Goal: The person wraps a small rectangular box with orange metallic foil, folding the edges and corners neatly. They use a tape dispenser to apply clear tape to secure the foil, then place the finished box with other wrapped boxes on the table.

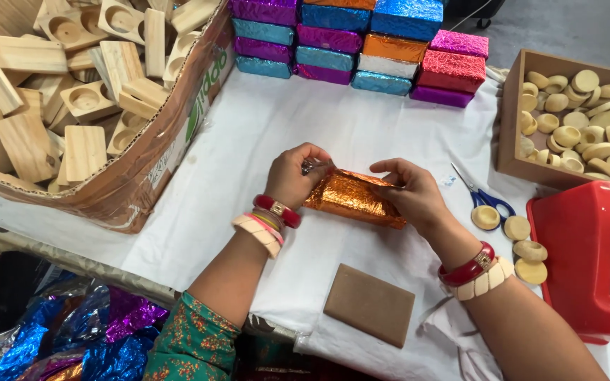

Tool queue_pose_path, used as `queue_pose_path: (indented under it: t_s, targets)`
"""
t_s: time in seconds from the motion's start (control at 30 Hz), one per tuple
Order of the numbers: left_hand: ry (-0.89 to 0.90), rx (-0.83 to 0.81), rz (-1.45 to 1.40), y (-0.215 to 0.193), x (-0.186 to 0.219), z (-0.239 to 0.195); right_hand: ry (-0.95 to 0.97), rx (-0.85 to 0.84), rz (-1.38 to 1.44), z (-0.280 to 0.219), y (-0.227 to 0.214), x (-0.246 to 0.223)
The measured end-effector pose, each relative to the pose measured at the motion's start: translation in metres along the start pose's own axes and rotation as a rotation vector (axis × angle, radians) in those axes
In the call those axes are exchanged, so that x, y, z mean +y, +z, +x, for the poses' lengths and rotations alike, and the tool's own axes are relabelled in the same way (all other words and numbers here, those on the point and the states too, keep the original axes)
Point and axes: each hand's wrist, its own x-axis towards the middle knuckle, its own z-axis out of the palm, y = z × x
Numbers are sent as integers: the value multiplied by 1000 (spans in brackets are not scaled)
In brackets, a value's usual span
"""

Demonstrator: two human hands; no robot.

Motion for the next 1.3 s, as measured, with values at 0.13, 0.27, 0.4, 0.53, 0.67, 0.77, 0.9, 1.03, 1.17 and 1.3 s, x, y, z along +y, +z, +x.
queue_pose_path:
  t_s: [0.13, 0.27, 0.4, 0.53, 0.67, 0.77, 0.9, 1.03, 1.17, 1.3]
  targets:
    - [221, 84, 203, 6, -6, -1, -38, 14, 46, -1, 2, -2]
    - [294, 107, 325, 3, 8, -9, -50, 23, 56, -1, 4, 6]
    - [381, 115, 511, 3, 14, -14, -19, 12, 124, -1, 4, 6]
    - [394, 145, 413, 3, 9, -11, 62, 82, 229, -1, 0, -1]
    - [429, 189, 289, 4, 5, -8, -67, 74, 292, -1, -3, 10]
    - [382, 155, 305, 4, 7, -7, -381, 231, -207, -17, 4, -9]
    - [245, 131, 285, 2, 13, -8, -896, 462, -540, -31, 3, -16]
    - [471, 429, 361, -11, 36, -18, -1048, 137, -860, -36, 19, -30]
    - [671, 270, 412, -18, 37, -27, -799, 99, -936, -34, 16, -37]
    - [700, -166, 504, -17, 48, -31, -700, 35, -895, -25, 8, -26]
